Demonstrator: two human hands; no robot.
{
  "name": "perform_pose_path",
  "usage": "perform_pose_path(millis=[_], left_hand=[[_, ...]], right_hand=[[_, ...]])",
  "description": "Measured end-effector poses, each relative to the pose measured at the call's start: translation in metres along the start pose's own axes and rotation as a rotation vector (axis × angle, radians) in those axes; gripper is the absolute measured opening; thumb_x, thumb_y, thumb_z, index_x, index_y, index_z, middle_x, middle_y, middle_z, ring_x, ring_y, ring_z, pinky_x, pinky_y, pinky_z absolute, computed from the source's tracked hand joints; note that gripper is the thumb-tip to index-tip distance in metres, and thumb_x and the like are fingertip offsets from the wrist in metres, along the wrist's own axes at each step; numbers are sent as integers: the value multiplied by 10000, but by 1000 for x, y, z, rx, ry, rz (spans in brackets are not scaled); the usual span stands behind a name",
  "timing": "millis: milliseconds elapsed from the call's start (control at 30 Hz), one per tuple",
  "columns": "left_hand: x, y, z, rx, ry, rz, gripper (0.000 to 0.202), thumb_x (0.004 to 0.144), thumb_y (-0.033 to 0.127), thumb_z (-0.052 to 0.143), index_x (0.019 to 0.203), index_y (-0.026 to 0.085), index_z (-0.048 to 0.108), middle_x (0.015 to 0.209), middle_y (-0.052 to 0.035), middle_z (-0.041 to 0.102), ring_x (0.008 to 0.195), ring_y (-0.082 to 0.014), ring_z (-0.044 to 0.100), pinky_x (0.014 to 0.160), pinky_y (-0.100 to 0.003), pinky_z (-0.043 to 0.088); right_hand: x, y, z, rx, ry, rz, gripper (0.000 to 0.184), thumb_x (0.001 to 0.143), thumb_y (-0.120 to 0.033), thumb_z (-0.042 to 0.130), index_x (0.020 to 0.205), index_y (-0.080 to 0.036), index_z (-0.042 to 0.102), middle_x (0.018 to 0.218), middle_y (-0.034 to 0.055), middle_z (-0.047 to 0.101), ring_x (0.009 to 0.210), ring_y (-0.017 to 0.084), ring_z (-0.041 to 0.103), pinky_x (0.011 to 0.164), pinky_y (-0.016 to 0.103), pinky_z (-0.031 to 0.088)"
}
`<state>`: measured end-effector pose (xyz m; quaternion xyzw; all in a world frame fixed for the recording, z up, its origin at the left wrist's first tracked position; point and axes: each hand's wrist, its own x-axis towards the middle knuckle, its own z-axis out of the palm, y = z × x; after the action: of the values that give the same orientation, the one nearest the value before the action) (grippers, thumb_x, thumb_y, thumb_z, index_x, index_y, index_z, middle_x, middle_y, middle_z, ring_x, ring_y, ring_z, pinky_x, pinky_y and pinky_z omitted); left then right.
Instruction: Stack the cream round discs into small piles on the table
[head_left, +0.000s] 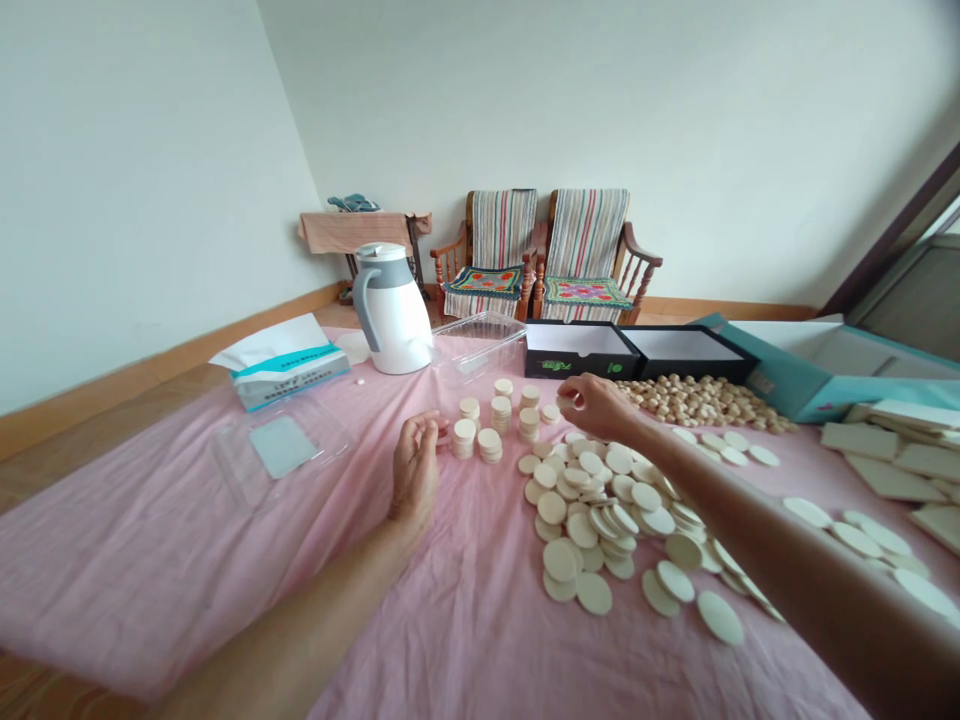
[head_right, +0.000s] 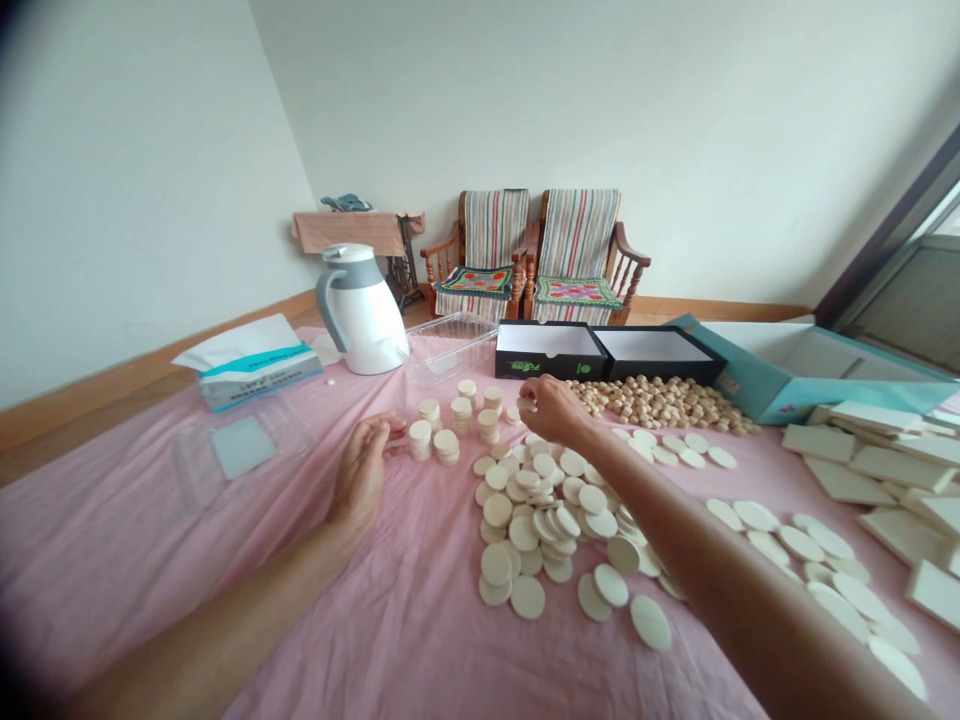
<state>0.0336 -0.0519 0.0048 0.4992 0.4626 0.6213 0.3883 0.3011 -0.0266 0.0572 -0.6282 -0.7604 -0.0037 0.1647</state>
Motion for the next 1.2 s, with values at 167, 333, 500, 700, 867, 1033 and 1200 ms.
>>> perform_pose_path(millis=[167,333,500,700,867,1033,1200], left_hand=[[-1,3,1,-5,14,-7,317,814,436,512,960,160,560,985,-79,622,911,-190,603,730,-289,495],[-2,5,2,-9,16,-15,311,816,429,510,969,163,561,991,-77,621,913,-187,601,723,-283,495],[-2,4,2,-3,7,-12,306,821,429,504,965,165,563,984,-73,621,904,-185,603,736,-291,492],[-2,3,1,16,-5,-1,305,834,422,492,984,166,561,992,-73,620,916,-186,602,750,-290,487],[-3,3,2,25,5,7,329,835,447,489,991,167,565,1021,-77,617,942,-188,591,767,-289,480],[-2,2,2,19,1,12,332,831,453,496,987,167,561,998,-69,621,924,-187,596,774,-299,482],[0,0,1,26,-3,24,310,839,430,495,989,166,559,992,-67,615,934,-191,594,806,-316,475]], right_hand=[[14,0,16,-16,-23,22,242,757,-268,516,918,-163,664,874,83,658,782,177,601,672,239,400],[14,0,23,-10,-35,33,295,749,-330,558,961,-155,664,876,77,669,796,177,606,686,238,406],[4,8,0,5,-18,47,244,766,-289,526,910,-155,670,813,60,677,752,164,609,651,232,411],[-28,11,-28,53,-376,-155,245,648,-134,583,867,-185,681,826,38,683,730,156,607,646,230,436],[-44,2,-31,15,-356,-161,468,653,-18,515,1067,-193,646,1037,76,650,957,197,583,832,289,430],[-45,0,-27,-1,-368,-199,509,642,25,480,1085,-168,640,1072,111,629,1045,229,549,897,329,403],[-48,3,-23,19,-348,-248,435,637,12,491,1007,-162,640,1012,105,624,985,215,558,857,321,412]])
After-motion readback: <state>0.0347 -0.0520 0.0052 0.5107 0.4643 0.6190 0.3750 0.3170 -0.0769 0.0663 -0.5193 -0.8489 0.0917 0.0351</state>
